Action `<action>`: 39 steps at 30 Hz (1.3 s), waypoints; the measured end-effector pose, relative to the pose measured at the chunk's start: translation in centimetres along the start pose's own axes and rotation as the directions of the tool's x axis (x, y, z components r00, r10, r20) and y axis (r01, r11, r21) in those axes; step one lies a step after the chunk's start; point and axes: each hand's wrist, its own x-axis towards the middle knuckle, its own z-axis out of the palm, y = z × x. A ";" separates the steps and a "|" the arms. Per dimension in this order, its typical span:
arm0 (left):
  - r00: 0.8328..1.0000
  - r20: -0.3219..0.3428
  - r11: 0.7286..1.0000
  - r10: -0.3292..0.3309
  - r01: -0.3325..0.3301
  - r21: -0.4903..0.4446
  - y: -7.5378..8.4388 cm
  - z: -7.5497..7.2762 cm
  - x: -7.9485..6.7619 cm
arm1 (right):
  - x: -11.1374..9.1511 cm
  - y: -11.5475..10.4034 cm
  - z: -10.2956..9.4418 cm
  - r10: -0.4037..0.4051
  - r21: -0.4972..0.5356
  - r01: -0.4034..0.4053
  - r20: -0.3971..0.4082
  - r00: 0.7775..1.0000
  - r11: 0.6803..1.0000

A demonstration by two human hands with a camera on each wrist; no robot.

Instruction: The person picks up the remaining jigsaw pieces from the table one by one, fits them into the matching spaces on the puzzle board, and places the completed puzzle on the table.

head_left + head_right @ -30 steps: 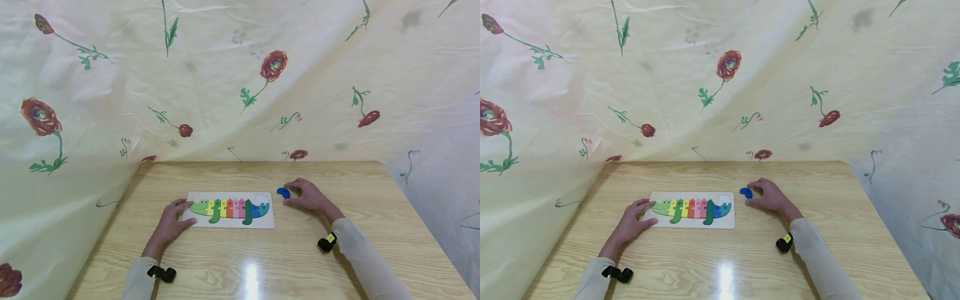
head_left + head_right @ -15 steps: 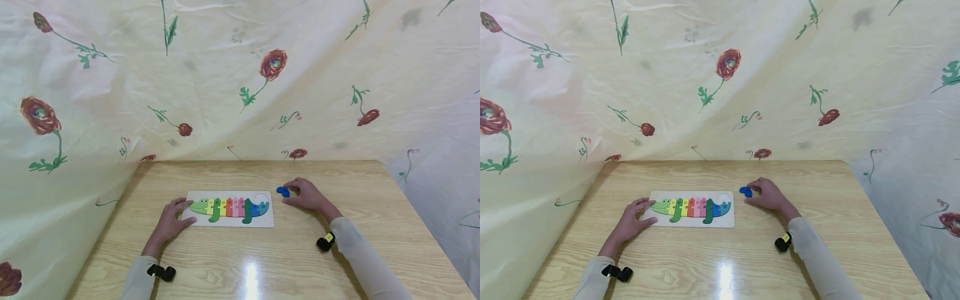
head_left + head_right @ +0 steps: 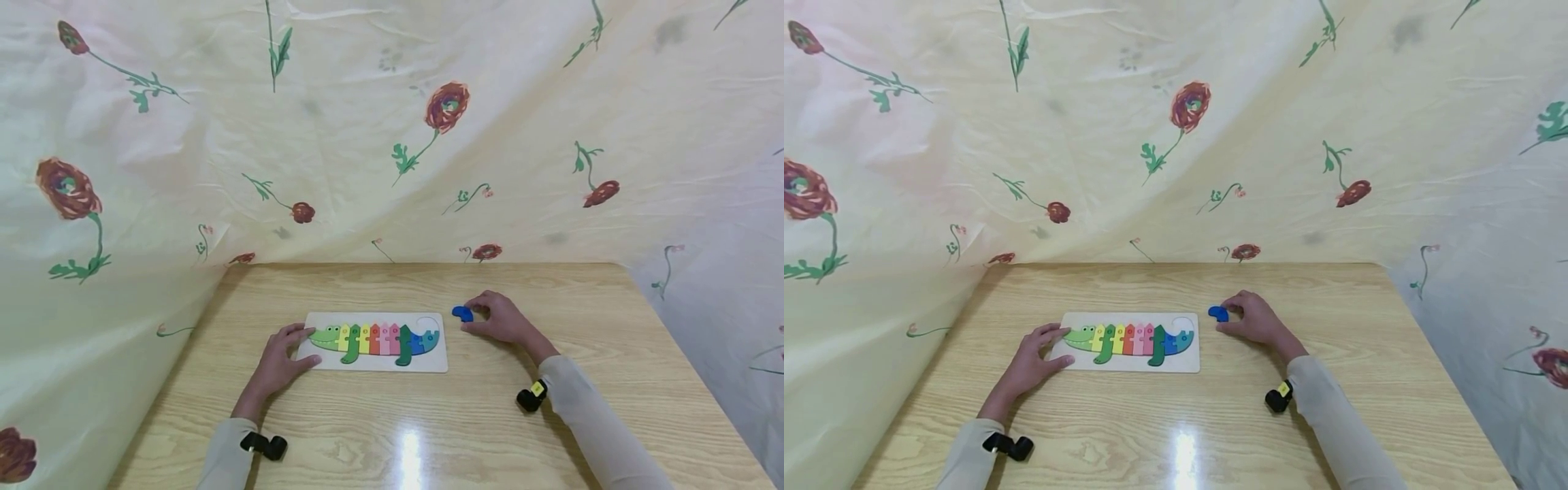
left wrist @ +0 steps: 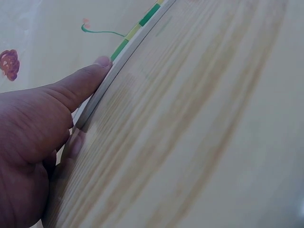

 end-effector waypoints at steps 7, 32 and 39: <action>1.000 0.009 1.000 -0.003 0.003 -0.011 0.1 0.0 -0.1 | -0.2 -0.2 -0.1 0.025 0.009 -0.025 -0.011 1.000 1.000; 1.000 -0.008 1.000 0.020 -0.020 -0.001 -0.1 -0.1 -0.1 | -0.3 -2.4 -1.2 -0.010 0.021 0.012 -0.109 0.994 1.000; 1.000 0.005 1.000 0.004 -0.004 -0.011 0.0 -0.1 -0.1 | 0.1 -3.4 -1.6 -0.053 0.011 0.054 -0.114 0.992 0.998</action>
